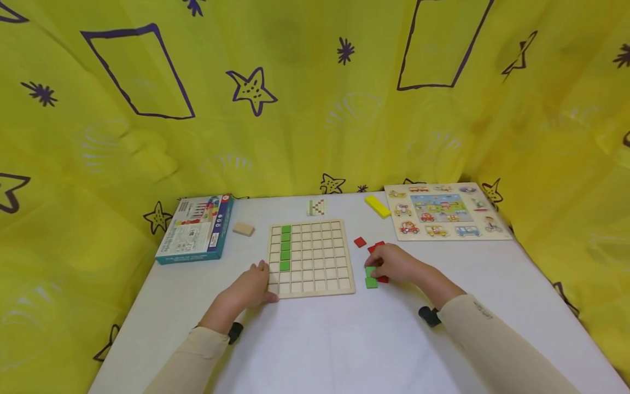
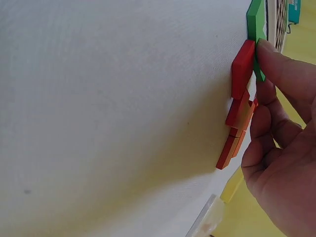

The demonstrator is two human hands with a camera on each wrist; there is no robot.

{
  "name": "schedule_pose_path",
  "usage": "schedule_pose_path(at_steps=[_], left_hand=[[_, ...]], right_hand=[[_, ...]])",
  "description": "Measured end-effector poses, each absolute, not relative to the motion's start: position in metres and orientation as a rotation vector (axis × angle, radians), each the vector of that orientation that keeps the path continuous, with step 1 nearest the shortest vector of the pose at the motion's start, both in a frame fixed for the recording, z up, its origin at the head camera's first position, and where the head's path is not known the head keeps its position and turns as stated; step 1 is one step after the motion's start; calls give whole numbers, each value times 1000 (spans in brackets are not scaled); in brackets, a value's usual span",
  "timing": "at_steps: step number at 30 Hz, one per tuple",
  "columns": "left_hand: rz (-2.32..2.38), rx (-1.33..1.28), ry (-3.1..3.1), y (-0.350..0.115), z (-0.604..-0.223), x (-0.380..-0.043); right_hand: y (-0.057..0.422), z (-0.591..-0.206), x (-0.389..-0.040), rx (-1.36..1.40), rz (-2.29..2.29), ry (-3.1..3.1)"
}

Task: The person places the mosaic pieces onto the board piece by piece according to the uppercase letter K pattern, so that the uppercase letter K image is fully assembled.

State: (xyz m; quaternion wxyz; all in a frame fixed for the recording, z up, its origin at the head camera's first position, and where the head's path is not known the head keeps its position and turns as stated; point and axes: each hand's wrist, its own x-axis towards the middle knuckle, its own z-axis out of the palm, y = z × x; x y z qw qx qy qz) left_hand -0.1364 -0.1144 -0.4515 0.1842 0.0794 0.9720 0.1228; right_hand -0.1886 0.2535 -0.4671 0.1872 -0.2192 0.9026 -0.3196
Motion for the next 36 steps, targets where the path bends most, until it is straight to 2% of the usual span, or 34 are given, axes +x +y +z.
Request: schedule_pose_path(at_steps=[16, 23, 36], left_hand=[[340, 236, 2737, -115, -448, -134], [333, 238, 2733, -116, -451, -137], [341, 272, 2745, -119, -455, -138]], right_hand=[[237, -457, -202, -594, -1005, 2503], [194, -449, -211, -643, -1058, 2481], [103, -464, -212, -777, -1143, 2389]])
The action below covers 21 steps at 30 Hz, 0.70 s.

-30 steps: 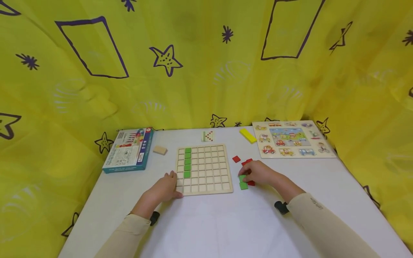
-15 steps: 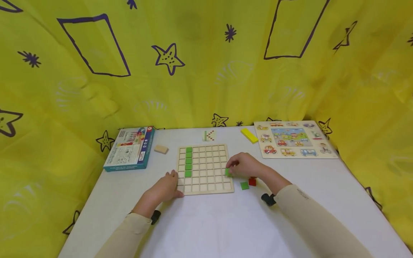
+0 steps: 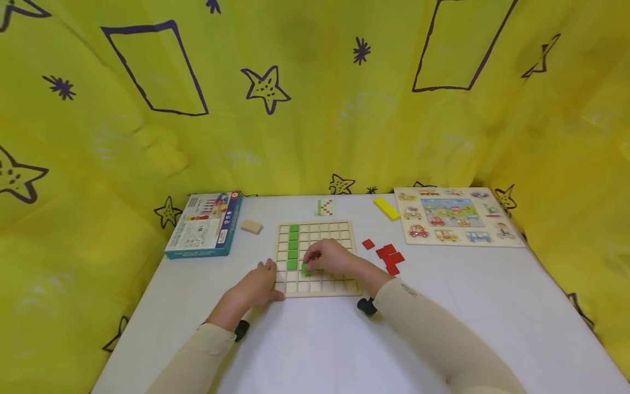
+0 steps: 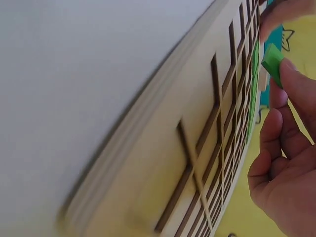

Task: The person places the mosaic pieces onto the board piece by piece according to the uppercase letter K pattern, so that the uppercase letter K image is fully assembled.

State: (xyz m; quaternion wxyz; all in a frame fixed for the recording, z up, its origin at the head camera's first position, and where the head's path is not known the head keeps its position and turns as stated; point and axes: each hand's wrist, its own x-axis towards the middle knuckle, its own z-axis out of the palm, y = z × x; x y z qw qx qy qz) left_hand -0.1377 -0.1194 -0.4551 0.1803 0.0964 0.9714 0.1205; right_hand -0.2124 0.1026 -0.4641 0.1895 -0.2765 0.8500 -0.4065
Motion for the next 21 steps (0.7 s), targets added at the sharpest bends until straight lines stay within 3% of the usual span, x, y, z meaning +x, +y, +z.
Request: schedule_pose_path(at_steps=[21], left_hand=[[274, 295, 2760, -119, -455, -139]], right_hand=[[59, -468, -203, -893, -1010, 2475]])
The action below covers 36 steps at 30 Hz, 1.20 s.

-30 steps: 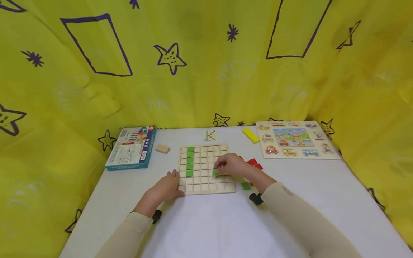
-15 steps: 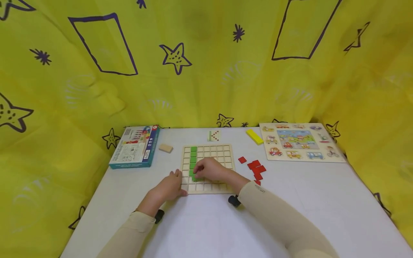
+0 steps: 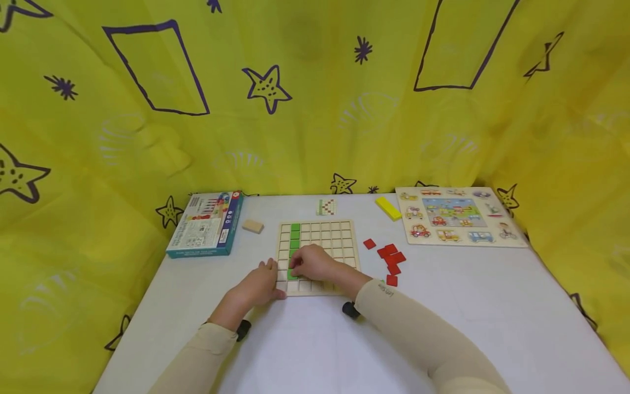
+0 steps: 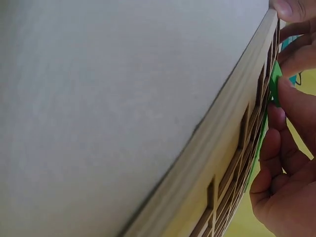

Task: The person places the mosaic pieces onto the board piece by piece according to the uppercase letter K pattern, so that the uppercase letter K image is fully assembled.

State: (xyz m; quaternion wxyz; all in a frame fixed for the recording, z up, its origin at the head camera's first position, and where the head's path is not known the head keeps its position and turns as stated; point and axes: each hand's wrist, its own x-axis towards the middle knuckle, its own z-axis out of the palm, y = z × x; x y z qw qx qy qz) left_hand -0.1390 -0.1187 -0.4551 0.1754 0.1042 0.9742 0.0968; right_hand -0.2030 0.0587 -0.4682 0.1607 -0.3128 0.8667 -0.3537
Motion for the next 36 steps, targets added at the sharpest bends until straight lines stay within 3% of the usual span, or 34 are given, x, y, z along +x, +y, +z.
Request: schedule_pose_path(at_steps=[26, 36], left_hand=[[283, 288, 2761, -118, -453, -138], [311, 228, 2745, -116, -453, -136]], right_hand=[[60, -475, -197, -992, -977, 2575], [90, -460, -197, -720, -1087, 2541]])
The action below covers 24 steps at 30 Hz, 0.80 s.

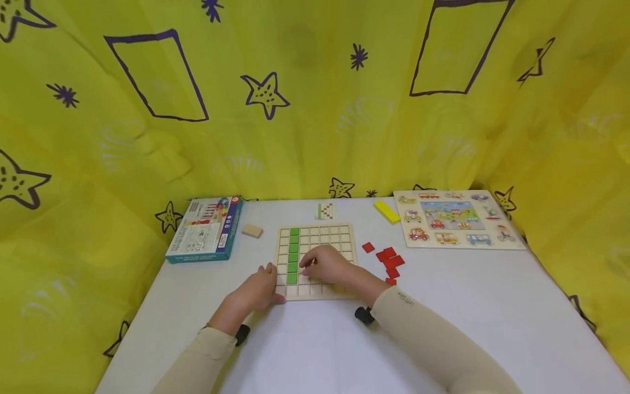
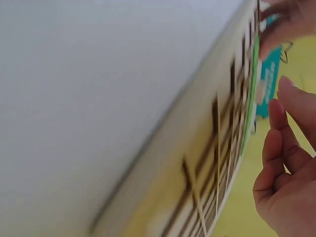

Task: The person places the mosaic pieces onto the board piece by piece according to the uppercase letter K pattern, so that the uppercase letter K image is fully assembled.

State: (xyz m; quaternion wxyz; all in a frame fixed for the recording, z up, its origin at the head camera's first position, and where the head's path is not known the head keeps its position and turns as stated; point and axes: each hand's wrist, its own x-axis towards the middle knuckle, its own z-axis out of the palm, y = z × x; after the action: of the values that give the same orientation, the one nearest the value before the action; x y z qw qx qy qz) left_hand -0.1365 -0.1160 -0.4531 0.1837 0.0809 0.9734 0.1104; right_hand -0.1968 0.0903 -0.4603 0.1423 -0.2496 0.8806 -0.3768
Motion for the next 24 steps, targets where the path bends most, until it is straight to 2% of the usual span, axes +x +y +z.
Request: schedule_pose_path(at_steps=[14, 24], left_hand=[[286, 257, 2753, -117, -455, -139], [274, 266, 2753, -116, -456, -139]], right_hand=[[171, -444, -192, -563, -1083, 2587], [215, -450, -183, -493, -1042, 2595]])
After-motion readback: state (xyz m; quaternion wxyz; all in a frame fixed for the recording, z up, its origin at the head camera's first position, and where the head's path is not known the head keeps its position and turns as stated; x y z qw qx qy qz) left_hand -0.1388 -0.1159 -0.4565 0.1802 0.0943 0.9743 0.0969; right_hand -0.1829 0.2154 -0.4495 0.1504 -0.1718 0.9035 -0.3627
